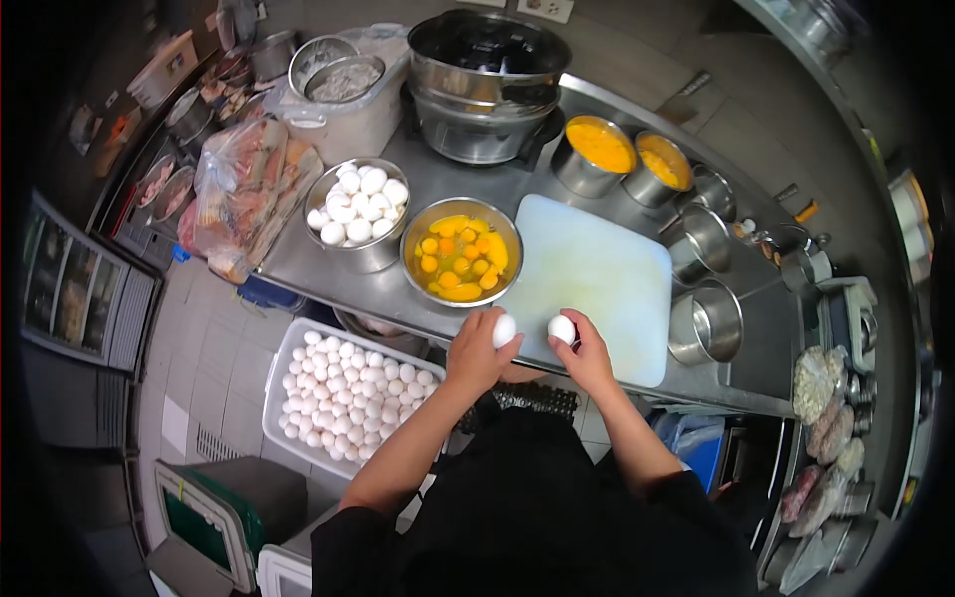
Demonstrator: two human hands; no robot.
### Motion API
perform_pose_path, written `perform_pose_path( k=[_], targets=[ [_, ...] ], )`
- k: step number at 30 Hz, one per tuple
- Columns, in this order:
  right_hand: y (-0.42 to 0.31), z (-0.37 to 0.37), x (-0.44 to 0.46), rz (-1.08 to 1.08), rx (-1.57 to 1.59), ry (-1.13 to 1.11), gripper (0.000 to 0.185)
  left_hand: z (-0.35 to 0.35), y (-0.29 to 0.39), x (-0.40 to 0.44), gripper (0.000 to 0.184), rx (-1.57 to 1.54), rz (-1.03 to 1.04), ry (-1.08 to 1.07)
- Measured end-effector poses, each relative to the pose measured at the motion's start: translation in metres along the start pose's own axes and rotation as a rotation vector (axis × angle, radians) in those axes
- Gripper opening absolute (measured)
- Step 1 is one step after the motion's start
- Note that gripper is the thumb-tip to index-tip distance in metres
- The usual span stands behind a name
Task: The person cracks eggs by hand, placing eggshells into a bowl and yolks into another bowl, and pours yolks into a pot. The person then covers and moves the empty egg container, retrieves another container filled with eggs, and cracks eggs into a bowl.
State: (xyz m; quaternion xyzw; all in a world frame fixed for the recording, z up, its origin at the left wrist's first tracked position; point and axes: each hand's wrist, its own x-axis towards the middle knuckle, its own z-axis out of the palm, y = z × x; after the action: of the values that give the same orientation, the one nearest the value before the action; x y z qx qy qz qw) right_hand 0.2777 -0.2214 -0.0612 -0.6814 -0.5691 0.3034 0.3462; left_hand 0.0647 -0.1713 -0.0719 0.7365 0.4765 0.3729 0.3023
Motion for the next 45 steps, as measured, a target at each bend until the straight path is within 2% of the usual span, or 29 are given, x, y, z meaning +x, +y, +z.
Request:
perform_pose_path(
  k=[2,4,6,8,9,12,13,14,16,17,18,19,20,22,26,31,37,38,39,40,41,42,43,45],
  targets=[
    [-0.005,0.000,-0.002,-0.141,-0.098,0.243,0.046,0.007,0.014,0.015,0.048,0.014,0.071,0.004],
    [-0.017,-0.008,0.000,-0.158,-0.098,0.330,0.047,0.020,0.020,0.027,0.047,0.084,0.264,0.055],
    [-0.010,-0.012,0.006,-0.159,-0.097,0.397,0.048,0.040,0.018,0.037,0.048,0.120,0.314,0.072],
    [0.018,-0.004,0.018,-0.400,-0.390,0.476,0.050,0.065,0.001,0.043,0.050,0.363,0.376,-0.008],
    [0.040,0.001,0.020,-0.356,-0.476,0.338,0.052,0.076,-0.009,0.042,0.053,0.447,0.299,-0.116],
    [0.049,-0.001,0.033,-0.271,-0.371,0.280,0.051,0.079,-0.003,0.049,0.054,0.408,0.218,-0.143],
    [0.046,0.005,0.038,-0.164,-0.085,0.370,0.048,0.074,-0.002,0.050,0.052,0.360,0.202,-0.149],
    [0.044,-0.002,0.042,0.069,0.211,0.244,0.046,0.070,0.001,0.051,0.052,0.369,0.195,-0.157],
    [0.028,-0.006,0.064,0.105,0.716,0.151,0.046,0.054,0.011,0.063,0.046,-0.161,-0.145,-0.067],
    [0.019,-0.007,0.072,0.104,0.725,0.156,0.046,0.045,0.004,0.074,0.043,-0.298,-0.139,-0.024],
    [0.008,-0.008,0.082,0.103,0.833,0.014,0.049,0.034,-0.002,0.085,0.036,-0.646,-0.444,-0.131],
    [-0.005,-0.007,0.093,0.096,0.937,-0.137,0.051,0.015,-0.009,0.095,0.032,-0.932,-0.537,-0.238],
    [-0.019,-0.004,0.105,0.083,0.945,-0.145,0.051,0.000,-0.013,0.100,0.029,-1.218,-0.625,-0.345],
    [-0.046,0.006,0.126,0.036,0.452,-0.308,0.048,-0.010,-0.015,0.106,0.028,-1.248,-0.628,-0.318],
    [-0.059,0.035,0.154,-0.159,0.322,-0.334,0.042,-0.026,-0.031,0.111,0.026,-1.345,-0.630,-0.314],
    [-0.062,0.051,0.161,-0.417,0.024,-0.175,0.043,-0.044,-0.042,0.111,0.031,-1.214,-0.663,-0.331],
    [-0.067,0.048,0.164,-0.480,-0.124,-0.100,0.036,-0.052,-0.027,0.111,0.022,-1.048,-0.699,-0.328],
    [-0.068,0.048,0.165,-0.484,-0.122,-0.102,0.036,-0.052,-0.023,0.113,0.027,-0.924,-0.645,-0.319],
    [-0.068,0.048,0.165,-0.577,-0.166,-0.034,0.036,-0.053,-0.022,0.114,0.035,-0.801,-0.592,-0.311],
    [-0.069,0.047,0.165,-0.667,-0.211,0.035,0.037,-0.052,-0.027,0.115,0.035,-0.800,-0.594,-0.311],
    [-0.069,0.047,0.166,-0.667,-0.211,0.036,0.037,-0.050,-0.034,0.118,0.041,-0.500,-0.326,-0.245],
    [-0.072,0.044,0.168,-0.768,-0.256,0.116,0.039,-0.050,-0.039,0.122,0.048,-0.200,-0.059,-0.174],
    [-0.077,0.042,0.169,-0.870,-0.300,0.194,0.041,-0.058,-0.027,0.126,0.048,-0.200,-0.060,-0.171],
    [-0.090,0.039,0.169,-0.881,-0.257,0.199,0.043,-0.079,-0.004,0.133,0.052,-0.143,-0.158,-0.146]
  ],
)
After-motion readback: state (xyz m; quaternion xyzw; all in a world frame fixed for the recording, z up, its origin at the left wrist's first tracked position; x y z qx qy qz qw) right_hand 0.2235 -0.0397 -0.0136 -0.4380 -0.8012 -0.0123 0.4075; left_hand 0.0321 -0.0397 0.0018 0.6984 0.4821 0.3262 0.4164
